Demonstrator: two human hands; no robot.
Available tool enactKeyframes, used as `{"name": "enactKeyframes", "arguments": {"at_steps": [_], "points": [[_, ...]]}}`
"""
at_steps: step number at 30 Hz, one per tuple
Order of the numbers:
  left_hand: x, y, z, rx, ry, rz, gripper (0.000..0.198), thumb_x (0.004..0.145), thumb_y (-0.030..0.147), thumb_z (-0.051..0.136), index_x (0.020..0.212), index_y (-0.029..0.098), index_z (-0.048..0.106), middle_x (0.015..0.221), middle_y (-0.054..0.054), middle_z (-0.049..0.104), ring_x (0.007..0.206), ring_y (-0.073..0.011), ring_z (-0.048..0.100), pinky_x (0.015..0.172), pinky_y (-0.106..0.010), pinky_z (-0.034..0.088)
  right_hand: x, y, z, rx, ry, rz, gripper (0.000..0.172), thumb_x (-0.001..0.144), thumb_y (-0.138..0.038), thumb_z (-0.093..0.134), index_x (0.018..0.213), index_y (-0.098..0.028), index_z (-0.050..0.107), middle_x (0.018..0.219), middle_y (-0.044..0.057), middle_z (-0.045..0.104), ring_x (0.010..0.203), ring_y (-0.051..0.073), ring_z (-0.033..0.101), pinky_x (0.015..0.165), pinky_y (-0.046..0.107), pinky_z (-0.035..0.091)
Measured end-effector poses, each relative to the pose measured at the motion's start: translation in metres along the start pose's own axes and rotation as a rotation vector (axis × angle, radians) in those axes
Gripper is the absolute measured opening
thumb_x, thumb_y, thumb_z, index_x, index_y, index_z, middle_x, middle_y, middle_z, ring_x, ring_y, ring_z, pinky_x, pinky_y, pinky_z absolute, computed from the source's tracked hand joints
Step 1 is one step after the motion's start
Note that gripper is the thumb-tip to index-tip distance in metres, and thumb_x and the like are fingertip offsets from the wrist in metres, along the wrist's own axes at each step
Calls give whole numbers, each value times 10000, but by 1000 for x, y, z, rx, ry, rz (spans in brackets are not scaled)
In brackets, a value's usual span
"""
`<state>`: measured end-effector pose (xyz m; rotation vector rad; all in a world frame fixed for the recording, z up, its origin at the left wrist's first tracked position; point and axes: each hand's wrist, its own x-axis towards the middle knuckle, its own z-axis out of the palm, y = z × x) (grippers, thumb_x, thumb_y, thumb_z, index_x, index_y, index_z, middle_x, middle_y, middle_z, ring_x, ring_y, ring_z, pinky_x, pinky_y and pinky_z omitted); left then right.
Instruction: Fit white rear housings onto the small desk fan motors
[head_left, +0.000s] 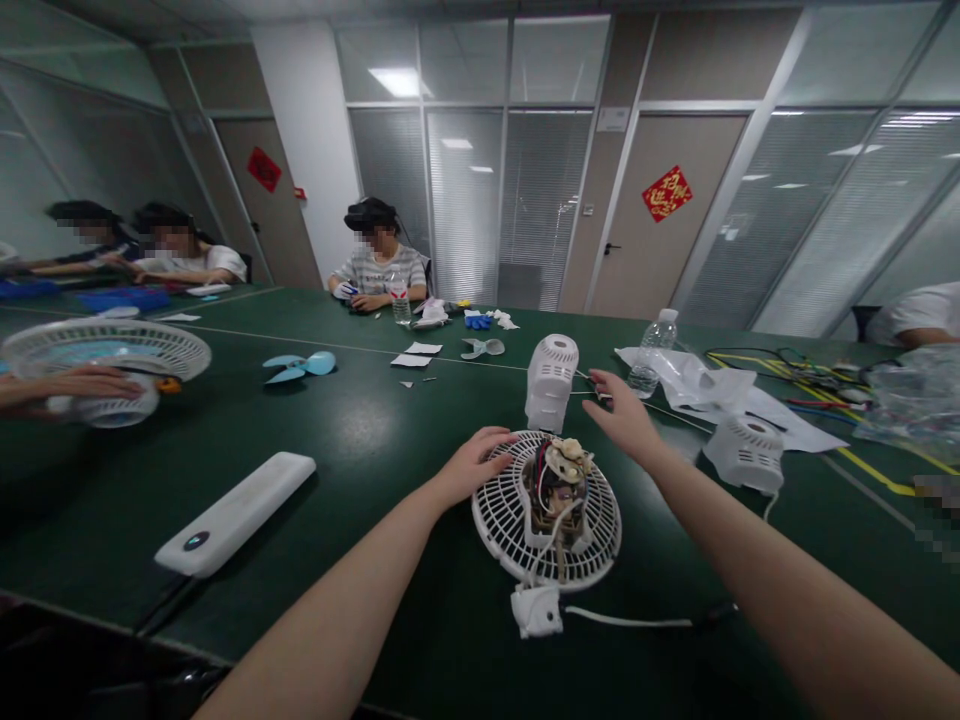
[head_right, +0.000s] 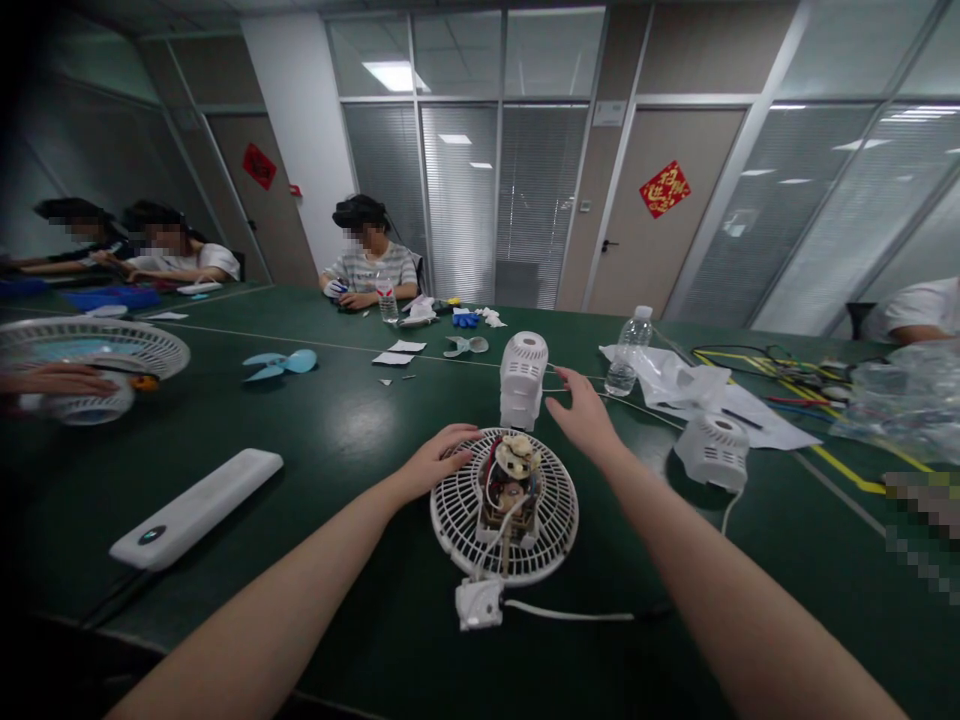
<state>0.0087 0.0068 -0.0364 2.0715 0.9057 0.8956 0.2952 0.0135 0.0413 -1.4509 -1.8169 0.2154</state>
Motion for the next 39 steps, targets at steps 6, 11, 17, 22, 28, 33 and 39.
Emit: {"name": "enactKeyframes", "arguments": {"at_steps": [6,11,17,22,28,33,39], "points": [[1,-3,0,-14,-1,-11,388,869,403,542,1237,291,588,1340,-51,492,1245,-248,471,1076,-430,378,59,9,40,153,22,-73,1030,645,-355,762,1472,-213,164,1520,121,232,1336,294,353,1064,463,374],[1,-5,1,-3,10,23,382,873,414,542,1229,290,595,1328,-57,503,1234,-247,482,1088,-435,362,63,5,46,255,39,-64,1035,620,-325,780,1460,-240,181,1455,112,354,1216,280,499,998,445,452],[1,-4,2,-11,20,19,380,866,393,554,1230,294,594,1320,-52,510,1231,-241,487,1075,-419,384,56,-8,28,308,153,15,1020,694,-419,731,1468,-258,86,1405,151,402,1142,319,546,934,498,489],[0,-3,2,-13,35,36,362,867,376,555,1217,297,604,1320,-48,510,1224,-245,494,1071,-431,391,18,-34,-1,436,240,36,993,774,-473,641,1462,-315,-56,1440,139,364,1172,322,530,913,471,517],[1,0,2,-16,40,-4,360,878,393,531,1214,288,608,1307,-53,512,1216,-248,498,1058,-418,408,-72,-70,-35,482,128,-19,974,782,-504,619,1465,-339,-56,1480,100,325,1256,323,465,975,447,484],[-1,5,0,-32,72,-31,374,874,422,528,1208,275,611,1305,-51,511,1220,-247,497,1064,-405,403,-108,-70,-28,332,-7,-21,1060,709,-426,746,1485,-343,28,1486,90,327,1235,328,480,1024,514,422],[0,3,1,-8,93,-57,385,874,443,526,1204,265,612,1313,-56,509,1232,-250,487,1061,-401,403,-115,-63,-3,247,-128,8,1052,727,-380,742,1487,-359,15,1479,83,347,1236,319,488,1028,540,406]]}}
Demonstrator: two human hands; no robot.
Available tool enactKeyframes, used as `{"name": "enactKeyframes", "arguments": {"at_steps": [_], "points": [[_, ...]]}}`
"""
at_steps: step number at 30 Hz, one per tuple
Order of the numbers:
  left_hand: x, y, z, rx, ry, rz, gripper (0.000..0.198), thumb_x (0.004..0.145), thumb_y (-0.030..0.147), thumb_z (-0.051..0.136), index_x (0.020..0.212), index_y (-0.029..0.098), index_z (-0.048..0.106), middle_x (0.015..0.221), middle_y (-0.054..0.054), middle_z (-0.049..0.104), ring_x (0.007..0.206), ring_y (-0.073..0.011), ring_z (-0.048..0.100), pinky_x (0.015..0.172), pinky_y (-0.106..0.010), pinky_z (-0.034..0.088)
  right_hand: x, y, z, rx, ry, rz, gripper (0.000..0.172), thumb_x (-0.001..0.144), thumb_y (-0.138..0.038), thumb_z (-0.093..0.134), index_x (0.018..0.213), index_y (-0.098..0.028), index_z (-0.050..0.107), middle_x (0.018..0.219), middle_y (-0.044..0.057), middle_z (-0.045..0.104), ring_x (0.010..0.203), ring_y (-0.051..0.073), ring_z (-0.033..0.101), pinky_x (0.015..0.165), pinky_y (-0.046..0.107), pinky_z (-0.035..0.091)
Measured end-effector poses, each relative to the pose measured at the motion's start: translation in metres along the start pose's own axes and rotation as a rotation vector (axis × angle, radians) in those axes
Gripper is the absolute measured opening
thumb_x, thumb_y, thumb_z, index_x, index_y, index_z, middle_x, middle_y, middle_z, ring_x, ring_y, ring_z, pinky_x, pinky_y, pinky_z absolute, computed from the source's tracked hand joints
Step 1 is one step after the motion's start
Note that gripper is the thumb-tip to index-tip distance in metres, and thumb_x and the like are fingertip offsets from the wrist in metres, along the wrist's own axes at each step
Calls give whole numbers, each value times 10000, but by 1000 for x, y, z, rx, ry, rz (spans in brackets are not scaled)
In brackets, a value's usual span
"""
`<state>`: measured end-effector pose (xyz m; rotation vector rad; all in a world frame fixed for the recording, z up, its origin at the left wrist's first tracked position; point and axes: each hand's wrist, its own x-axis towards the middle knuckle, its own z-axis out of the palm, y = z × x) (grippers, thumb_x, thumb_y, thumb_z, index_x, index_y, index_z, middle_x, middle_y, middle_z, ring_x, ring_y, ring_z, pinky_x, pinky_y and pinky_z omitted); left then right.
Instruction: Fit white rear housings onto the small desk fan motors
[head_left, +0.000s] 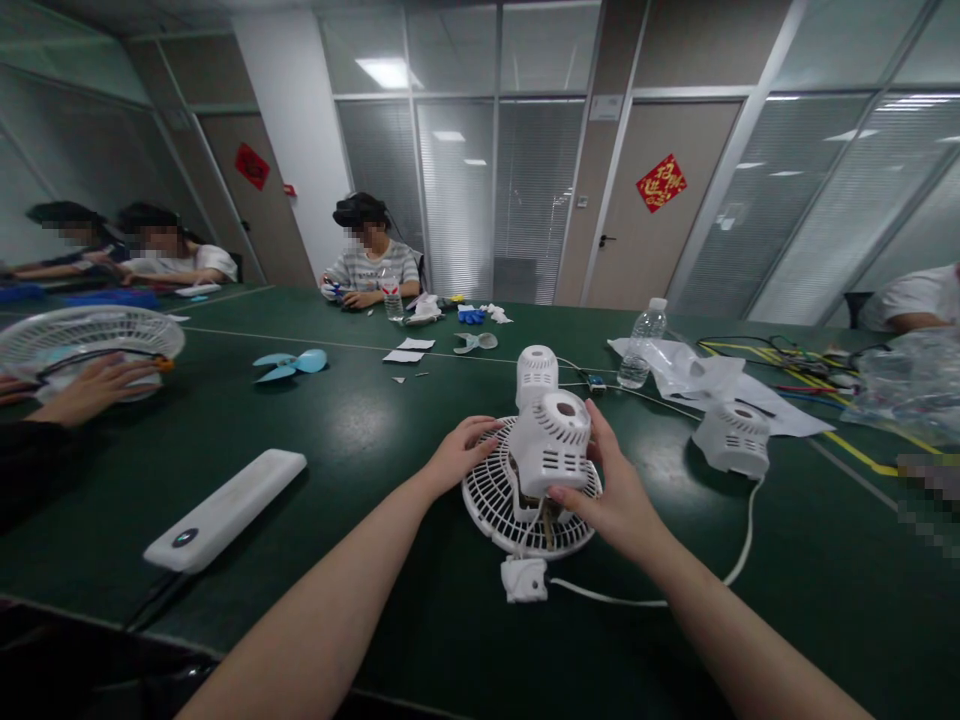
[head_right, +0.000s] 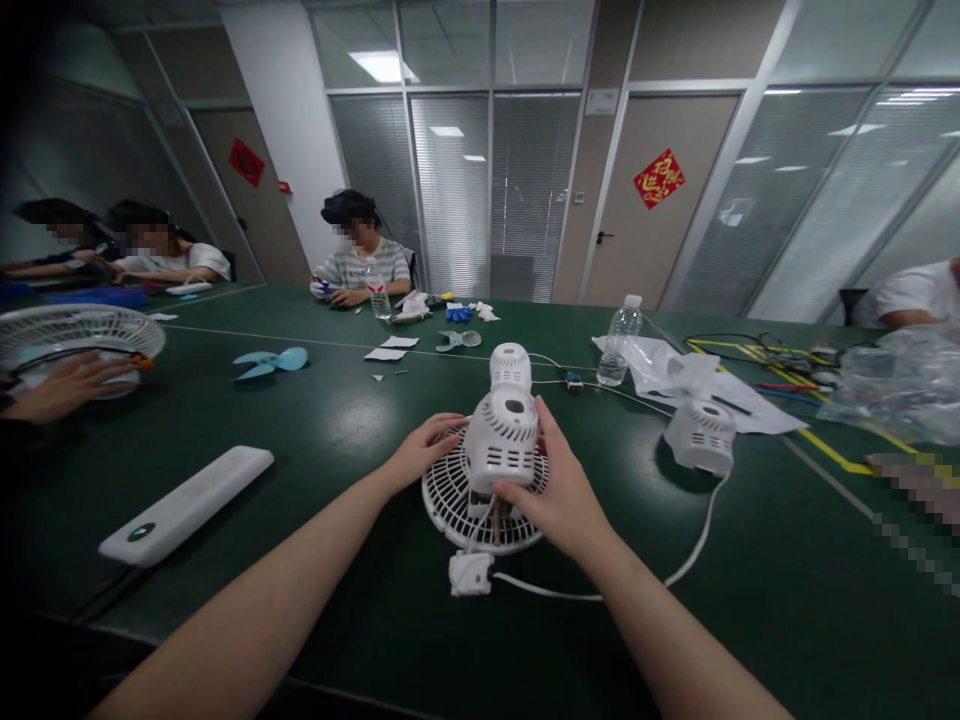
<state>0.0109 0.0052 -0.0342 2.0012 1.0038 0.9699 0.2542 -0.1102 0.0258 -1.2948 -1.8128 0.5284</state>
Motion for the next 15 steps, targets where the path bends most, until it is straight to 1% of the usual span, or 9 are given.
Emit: {"name": "enactKeyframes", "arguments": {"at_steps": [5,7,9,10,11,13,15], "points": [[5,-4,1,85,60,10,378,892,455,489,1170,240,626,1251,-62,566,1186,-234,523,1059,-412,403,-4,0,7,-148,-4,14,1055,735,-375,733,1492,-349,-1,1487,92,327,1264,337,454,1028,564,395],[3,1,-1,190,103,14,399,899,476,466,1179,234,614,1250,-61,573,1184,-237,524,1068,-429,390,-5,2,9,-172,-11,13,1033,767,-383,705,1492,-345,-30,1491,91,318,1270,327,449,1033,557,394],[0,10,-4,305,148,39,441,889,509,469,1226,244,576,1313,-55,538,1237,-256,479,1099,-459,344,-5,5,11,-174,-25,6,1014,794,-394,678,1490,-344,-58,1505,85,294,1285,316,433,1047,545,385],[-3,17,-5,327,156,70,455,894,514,457,1251,249,554,1343,-53,517,1266,-258,453,1112,-461,322,-5,7,12,-172,-31,-1,1009,801,-395,671,1488,-345,-66,1513,80,277,1296,310,421,1058,538,376],[-6,23,-5,316,140,114,475,900,512,447,1289,249,519,1371,-56,493,1287,-257,434,1122,-453,308,-5,8,13,-170,-33,-8,1008,803,-392,669,1487,-347,-69,1519,75,264,1304,306,411,1067,531,368],[-12,37,-3,237,48,188,599,873,537,488,1390,249,391,1447,-69,416,1327,-267,392,1127,-445,301,-5,10,14,-169,-28,-16,1011,800,-387,673,1487,-350,-68,1523,70,252,1309,303,402,1072,522,366],[-16,48,1,138,-110,201,864,775,572,613,1468,256,206,1497,-92,343,1320,-296,404,1092,-463,351,-5,12,16,-166,-13,-20,1011,794,-393,679,1488,-351,-55,1516,73,260,1302,308,404,1062,522,378]]}}
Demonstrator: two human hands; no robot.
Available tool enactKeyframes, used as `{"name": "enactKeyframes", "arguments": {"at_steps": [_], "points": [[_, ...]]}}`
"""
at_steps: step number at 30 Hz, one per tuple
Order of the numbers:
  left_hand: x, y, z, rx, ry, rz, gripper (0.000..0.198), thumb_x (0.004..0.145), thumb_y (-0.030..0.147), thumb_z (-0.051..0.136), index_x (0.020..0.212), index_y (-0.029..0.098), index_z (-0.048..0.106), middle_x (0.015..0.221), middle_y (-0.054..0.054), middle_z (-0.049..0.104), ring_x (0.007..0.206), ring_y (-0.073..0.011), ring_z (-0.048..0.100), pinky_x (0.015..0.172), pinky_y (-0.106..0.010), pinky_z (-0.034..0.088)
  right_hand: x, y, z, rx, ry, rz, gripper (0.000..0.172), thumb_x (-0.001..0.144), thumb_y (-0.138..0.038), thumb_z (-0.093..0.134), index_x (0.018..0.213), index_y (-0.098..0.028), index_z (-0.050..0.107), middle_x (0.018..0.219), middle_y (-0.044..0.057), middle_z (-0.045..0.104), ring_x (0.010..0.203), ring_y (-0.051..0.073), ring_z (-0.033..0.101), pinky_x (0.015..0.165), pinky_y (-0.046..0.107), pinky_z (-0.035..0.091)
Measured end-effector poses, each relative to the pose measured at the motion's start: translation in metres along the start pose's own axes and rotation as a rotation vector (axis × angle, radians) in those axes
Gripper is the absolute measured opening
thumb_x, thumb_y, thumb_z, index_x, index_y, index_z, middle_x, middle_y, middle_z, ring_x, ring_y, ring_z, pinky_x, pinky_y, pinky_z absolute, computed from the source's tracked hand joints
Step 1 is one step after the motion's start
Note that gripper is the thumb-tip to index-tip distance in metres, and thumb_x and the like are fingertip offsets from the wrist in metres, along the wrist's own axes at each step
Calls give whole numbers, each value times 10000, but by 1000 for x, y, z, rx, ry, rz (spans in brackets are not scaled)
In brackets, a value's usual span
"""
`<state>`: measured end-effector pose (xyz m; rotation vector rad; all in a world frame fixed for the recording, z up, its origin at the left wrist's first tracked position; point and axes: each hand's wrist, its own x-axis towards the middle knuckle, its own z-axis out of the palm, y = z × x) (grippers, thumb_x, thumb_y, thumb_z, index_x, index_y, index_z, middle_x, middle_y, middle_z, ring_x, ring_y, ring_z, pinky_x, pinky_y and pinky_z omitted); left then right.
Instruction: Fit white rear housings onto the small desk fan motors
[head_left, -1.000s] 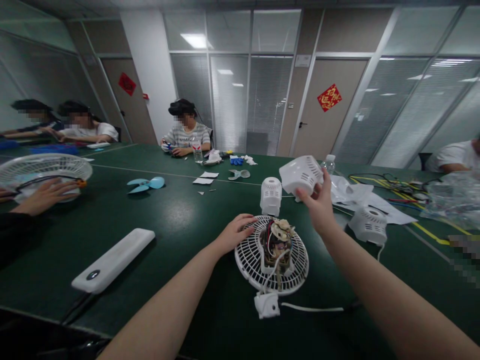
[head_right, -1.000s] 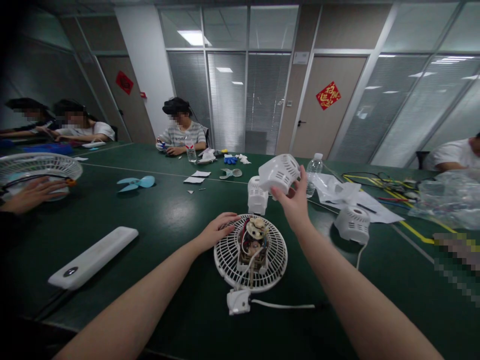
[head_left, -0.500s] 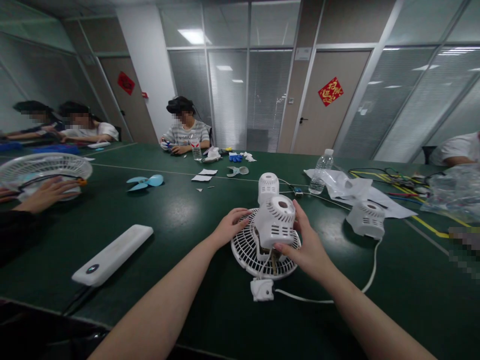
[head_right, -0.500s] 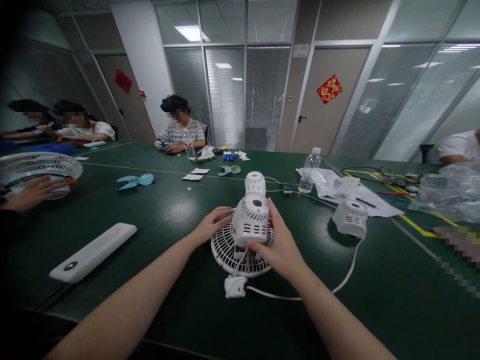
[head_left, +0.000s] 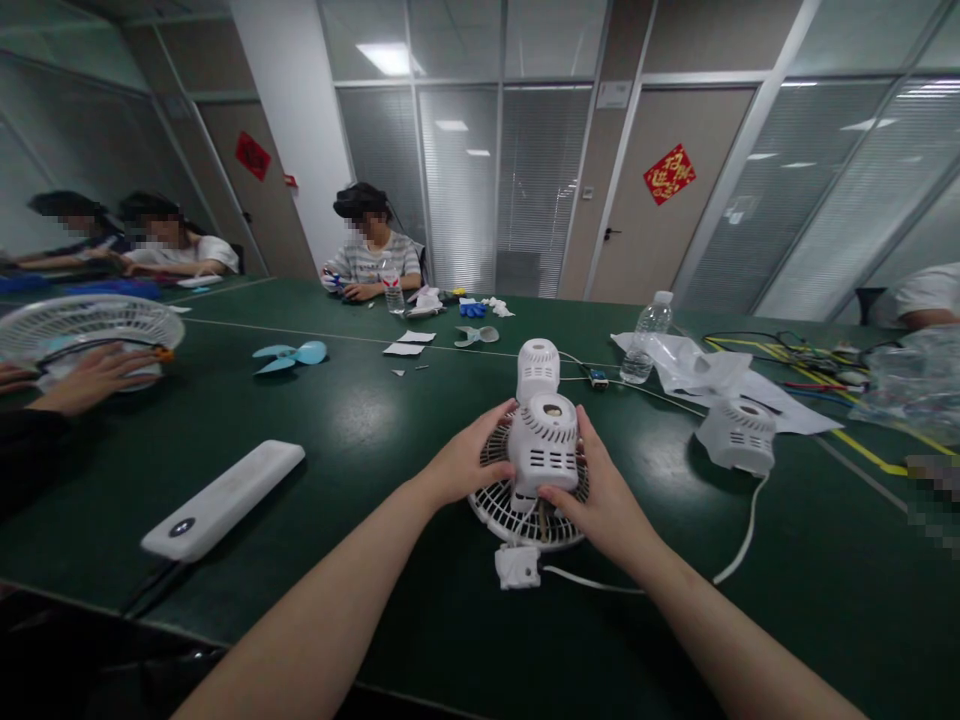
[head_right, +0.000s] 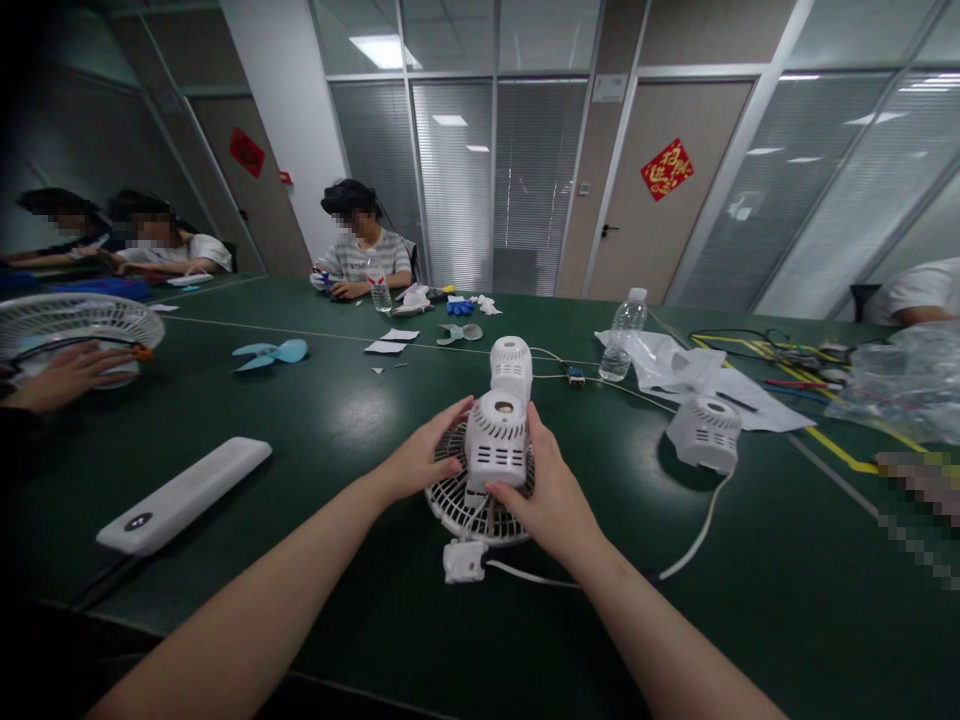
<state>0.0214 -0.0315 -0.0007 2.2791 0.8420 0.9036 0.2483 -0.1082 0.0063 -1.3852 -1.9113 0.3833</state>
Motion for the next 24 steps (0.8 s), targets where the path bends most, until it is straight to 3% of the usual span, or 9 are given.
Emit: {"name": "enactKeyframes", "arguments": {"at_steps": [2,4,8,13,17,24], "points": [[0,8,4,-11,-71,-7,1082,658,568,728,1487,261,105,1515,-109,306,1344,-330,364,1102,-501,322,-1,2,1,12,23,-10,1011,787,-402,687,1490,-349,-36,1518,78,248,1304,318,397,1061,528,374],[0,13,7,6,-89,-34,1157,612,552,766,1489,264,69,1527,-121,278,1362,-348,328,1111,-531,290,-1,6,1,56,31,-34,1003,786,-399,689,1492,-346,-21,1529,80,219,1316,324,379,1072,533,357],[1,15,5,2,-110,-80,1146,630,537,754,1489,270,44,1531,-128,264,1361,-362,324,1091,-555,302,0,19,-7,238,-79,-79,978,793,-396,683,1492,-333,1,1547,93,178,1329,323,373,1078,544,343],[0,16,3,44,-155,-63,1221,581,536,781,1491,252,18,1540,-138,235,1378,-375,283,1112,-569,245,2,30,-19,311,-252,-26,1057,769,-314,713,1489,-314,-61,1520,108,266,1357,296,346,1108,550,289],[0,20,2,32,-167,-76,1222,575,521,784,1489,265,14,1539,-132,236,1381,-383,269,1112,-595,217,3,27,-22,261,-272,30,1103,747,-285,731,1486,-317,-87,1486,108,338,1350,291,361,1116,553,265],[1,24,0,-83,-183,-80,1128,601,461,781,1480,253,105,1530,-121,243,1382,-368,262,1127,-571,213,4,22,-28,197,-276,52,1072,738,-305,735,1495,-296,-24,1405,115,442,1271,295,463,1067,527,354]]}}
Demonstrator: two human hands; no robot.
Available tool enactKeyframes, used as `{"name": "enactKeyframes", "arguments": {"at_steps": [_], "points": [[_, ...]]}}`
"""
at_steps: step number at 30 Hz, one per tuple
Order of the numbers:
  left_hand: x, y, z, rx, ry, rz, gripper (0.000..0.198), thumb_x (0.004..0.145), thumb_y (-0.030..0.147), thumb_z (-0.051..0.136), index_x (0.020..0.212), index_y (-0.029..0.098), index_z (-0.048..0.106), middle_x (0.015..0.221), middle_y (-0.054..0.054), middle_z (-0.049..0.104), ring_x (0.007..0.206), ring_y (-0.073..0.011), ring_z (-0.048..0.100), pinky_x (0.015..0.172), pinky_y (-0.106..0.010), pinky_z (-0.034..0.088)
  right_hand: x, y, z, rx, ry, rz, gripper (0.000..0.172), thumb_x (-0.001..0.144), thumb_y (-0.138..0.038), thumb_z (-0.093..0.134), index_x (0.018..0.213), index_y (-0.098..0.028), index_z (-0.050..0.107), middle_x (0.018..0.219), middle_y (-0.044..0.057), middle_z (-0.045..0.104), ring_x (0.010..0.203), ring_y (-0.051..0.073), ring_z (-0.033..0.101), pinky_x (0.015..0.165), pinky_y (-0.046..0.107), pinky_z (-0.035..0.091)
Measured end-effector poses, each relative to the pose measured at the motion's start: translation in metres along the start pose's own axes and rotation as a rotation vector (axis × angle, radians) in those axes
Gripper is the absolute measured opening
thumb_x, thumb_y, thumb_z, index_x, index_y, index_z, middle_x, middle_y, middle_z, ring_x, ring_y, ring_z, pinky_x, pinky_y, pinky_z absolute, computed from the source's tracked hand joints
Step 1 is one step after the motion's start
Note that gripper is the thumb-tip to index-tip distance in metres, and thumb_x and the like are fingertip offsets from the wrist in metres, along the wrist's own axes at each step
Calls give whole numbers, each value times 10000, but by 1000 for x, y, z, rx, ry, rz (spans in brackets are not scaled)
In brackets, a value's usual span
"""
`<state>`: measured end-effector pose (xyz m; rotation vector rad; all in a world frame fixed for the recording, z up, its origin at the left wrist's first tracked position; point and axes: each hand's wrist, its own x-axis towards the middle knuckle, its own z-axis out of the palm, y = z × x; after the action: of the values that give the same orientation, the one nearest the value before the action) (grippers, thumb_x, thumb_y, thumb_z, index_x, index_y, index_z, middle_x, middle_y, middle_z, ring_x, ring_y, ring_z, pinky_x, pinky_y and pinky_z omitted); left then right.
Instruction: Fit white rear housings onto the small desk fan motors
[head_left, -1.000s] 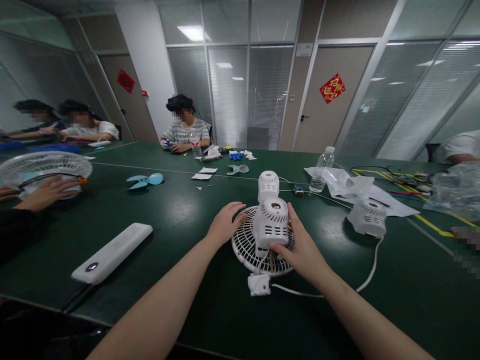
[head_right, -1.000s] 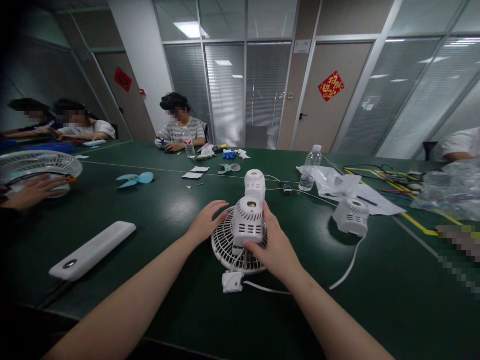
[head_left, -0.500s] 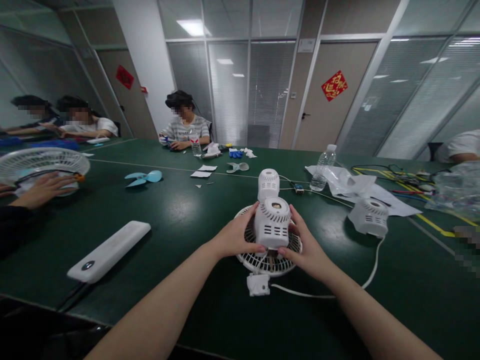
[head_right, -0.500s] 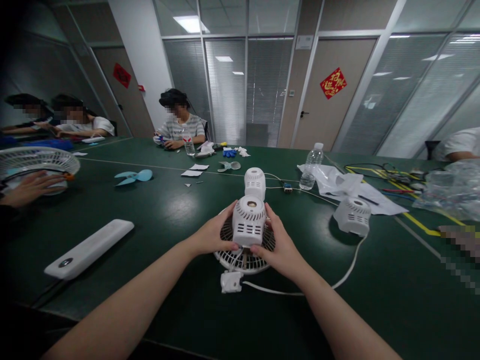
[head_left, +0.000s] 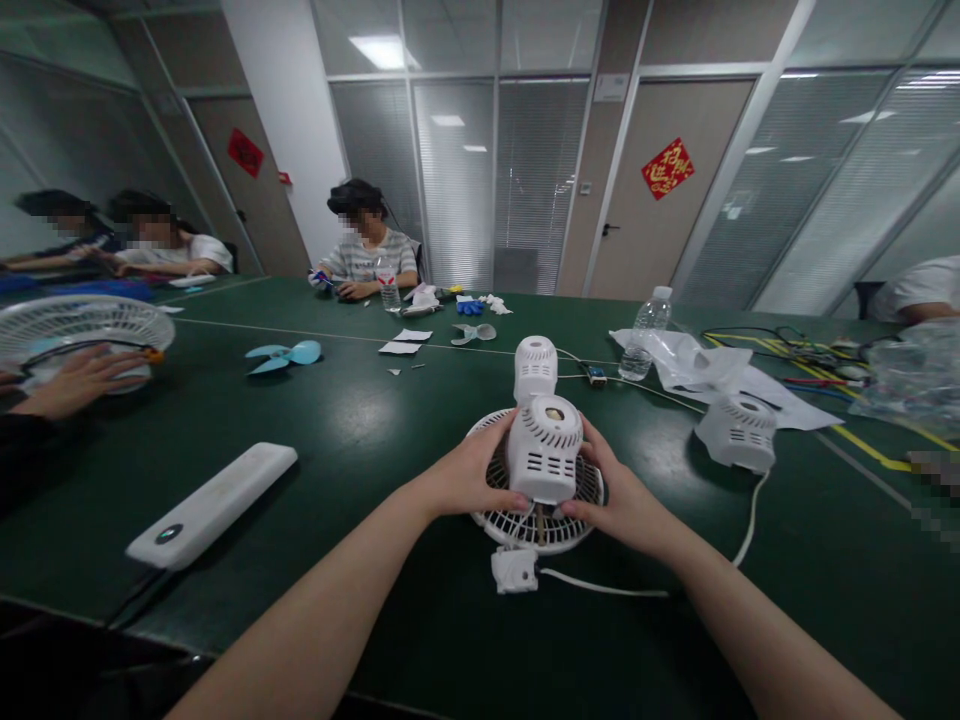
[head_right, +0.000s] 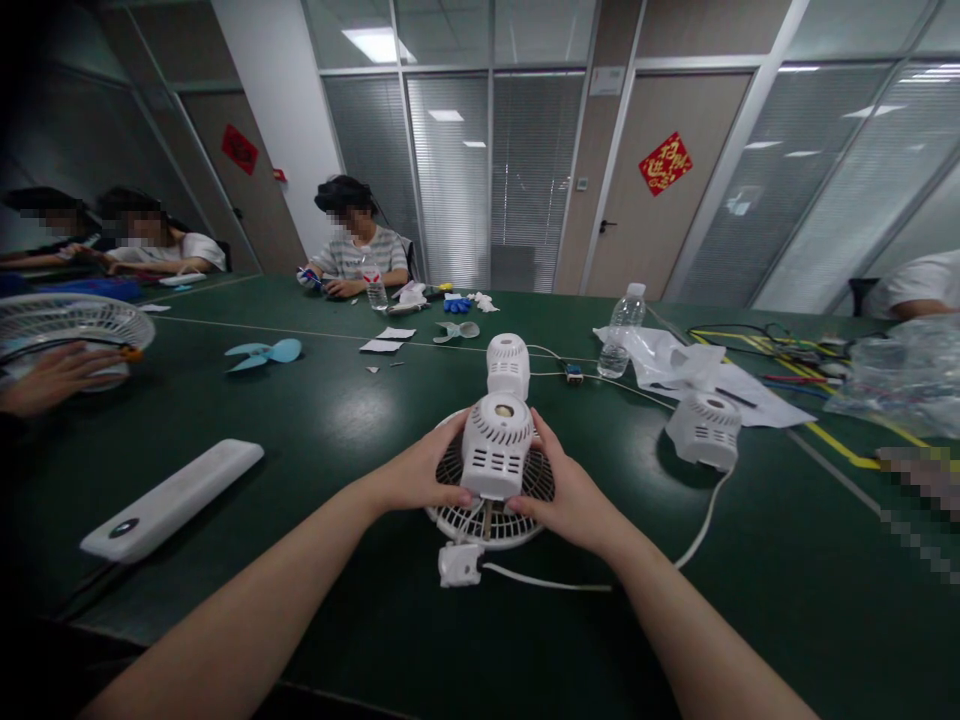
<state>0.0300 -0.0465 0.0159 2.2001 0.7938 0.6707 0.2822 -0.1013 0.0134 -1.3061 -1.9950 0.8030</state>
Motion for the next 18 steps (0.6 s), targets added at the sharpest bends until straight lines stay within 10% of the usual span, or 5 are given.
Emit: {"name": "enactKeyframes", "arguments": {"at_steps": [18], "points": [[4,-7,0,-24,-23,-16,963,666,411,738,1456,234,216,1487,-123,338,1351,-350,333,1106,-564,267,0,1,11,-72,83,-62,1013,795,-363,676,1497,-290,-50,1433,118,419,1277,319,448,1058,566,336]]}}
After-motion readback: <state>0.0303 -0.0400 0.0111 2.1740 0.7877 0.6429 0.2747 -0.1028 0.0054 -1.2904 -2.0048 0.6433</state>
